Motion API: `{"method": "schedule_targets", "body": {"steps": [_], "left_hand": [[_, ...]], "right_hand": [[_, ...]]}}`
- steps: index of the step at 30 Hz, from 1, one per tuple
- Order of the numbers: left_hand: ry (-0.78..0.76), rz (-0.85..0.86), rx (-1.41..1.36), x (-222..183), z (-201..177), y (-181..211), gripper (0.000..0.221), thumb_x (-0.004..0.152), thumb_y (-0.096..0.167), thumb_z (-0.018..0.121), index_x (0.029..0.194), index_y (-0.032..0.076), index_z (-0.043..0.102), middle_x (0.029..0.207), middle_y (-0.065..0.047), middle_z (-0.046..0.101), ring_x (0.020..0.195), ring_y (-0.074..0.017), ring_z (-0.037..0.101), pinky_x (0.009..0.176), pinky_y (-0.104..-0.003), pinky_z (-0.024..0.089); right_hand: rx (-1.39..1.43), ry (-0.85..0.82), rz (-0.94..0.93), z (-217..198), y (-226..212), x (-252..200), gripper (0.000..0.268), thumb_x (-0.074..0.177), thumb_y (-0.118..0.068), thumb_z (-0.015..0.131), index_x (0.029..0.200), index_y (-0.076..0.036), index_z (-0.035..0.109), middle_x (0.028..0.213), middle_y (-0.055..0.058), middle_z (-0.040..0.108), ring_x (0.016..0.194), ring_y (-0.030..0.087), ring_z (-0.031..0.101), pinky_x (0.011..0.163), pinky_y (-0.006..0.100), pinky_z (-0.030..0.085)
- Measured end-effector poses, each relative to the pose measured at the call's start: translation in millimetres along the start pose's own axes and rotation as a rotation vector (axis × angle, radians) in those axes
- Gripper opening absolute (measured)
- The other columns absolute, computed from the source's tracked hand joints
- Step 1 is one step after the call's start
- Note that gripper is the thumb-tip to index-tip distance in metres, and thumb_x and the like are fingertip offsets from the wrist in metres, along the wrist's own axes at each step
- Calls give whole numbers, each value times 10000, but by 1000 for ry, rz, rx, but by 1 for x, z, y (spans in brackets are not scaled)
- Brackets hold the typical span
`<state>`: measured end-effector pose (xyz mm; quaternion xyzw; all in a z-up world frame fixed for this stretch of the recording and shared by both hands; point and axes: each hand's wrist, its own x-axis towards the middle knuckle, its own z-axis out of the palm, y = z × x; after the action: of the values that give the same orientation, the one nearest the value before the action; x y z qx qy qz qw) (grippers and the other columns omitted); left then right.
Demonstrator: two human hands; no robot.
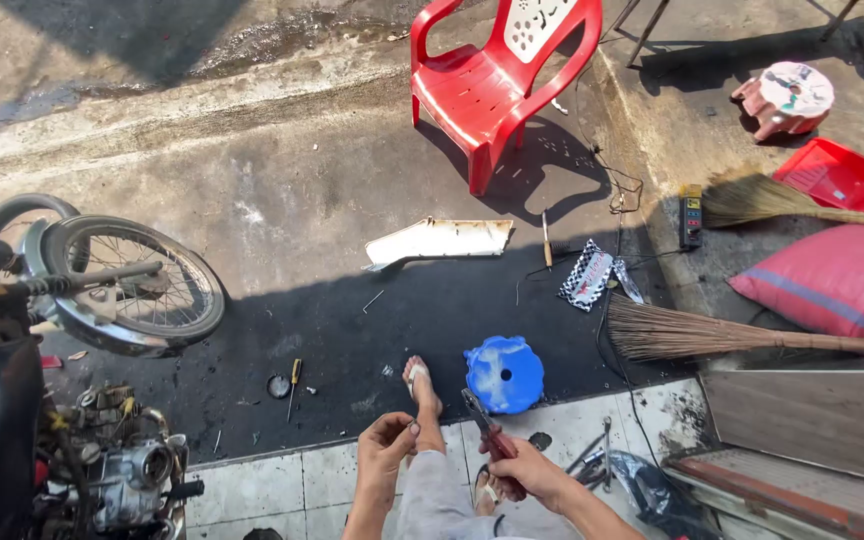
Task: Repairing a cracked plastic motorcycle fairing by embedding metal mesh using a soldering iron
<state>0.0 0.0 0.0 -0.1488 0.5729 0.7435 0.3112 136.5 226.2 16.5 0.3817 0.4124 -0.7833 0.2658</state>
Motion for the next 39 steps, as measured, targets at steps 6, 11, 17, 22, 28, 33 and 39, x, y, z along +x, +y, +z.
{"method": "schedule_targets", "body": {"steps": [6, 11, 17, 22, 28, 33, 39], "left_hand": [[-268, 64, -44, 229, 82, 56, 54, 876, -75, 684, 923, -63, 709, 852, -156, 699, 687, -178, 598, 670, -301, 519], [-283, 89, 25, 373, 143, 57, 99, 869, -25, 717, 964, -49, 709, 941, -149, 760, 845, -172, 694, 795, -261, 567], [-229, 134, 29, 503, 171, 16, 150, 873, -95, 698, 1017, -52, 688, 1041, -160, 754, 913, -181, 729, 802, -239, 585], [-185, 232, 198, 593, 184, -42, 162, 813, -98, 753, 962, -36, 744, 1041, -132, 769, 869, -171, 752, 777, -239, 640], [-274, 419, 51, 665, 212, -95, 162, 798, -110, 775, 923, -15, 735, 1037, -167, 775, 891, -207, 756, 783, -263, 636], [-343, 537, 131, 670, 224, -95, 140, 787, -79, 790, 895, -3, 743, 1012, -149, 779, 833, -170, 738, 751, -249, 616], [-359, 682, 77, 627, 225, -101, 191, 775, -83, 814, 898, 49, 749, 956, -84, 749, 705, -76, 647, 609, -184, 539]], "right_hand": [[-782, 313, -420, -64, -101, 147, 497, 843, -210, 685, 1330, -179, 589, 1046, -13, 793, 842, 137, 721, 784, 280, 556], [-885, 331, -471, -76, -237, 232, 626, 866, -135, 605, 1462, -94, 416, 1313, 81, 609, 1122, 214, 649, 983, 359, 490], [-1096, 301, -364, -143, -322, 357, 644, 850, -172, 621, 1464, -111, 439, 1152, 66, 609, 1003, 221, 634, 897, 375, 492], [-1115, 186, -511, -238, -331, 474, 660, 815, -90, 655, 1451, -103, 479, 1171, 70, 588, 917, 210, 619, 814, 339, 496], [-1308, 68, -783, -322, -376, 553, 724, 748, -56, 721, 1428, -137, 486, 1139, 43, 622, 846, 207, 649, 745, 341, 524], [-1398, 8, -930, -349, -389, 572, 744, 753, -53, 699, 1451, -155, 462, 1135, 13, 612, 805, 157, 629, 741, 335, 517], [-1247, 17, -1035, -332, -361, 527, 702, 772, 39, 650, 1424, -170, 501, 921, -7, 564, 696, 107, 536, 627, 263, 497]]}}
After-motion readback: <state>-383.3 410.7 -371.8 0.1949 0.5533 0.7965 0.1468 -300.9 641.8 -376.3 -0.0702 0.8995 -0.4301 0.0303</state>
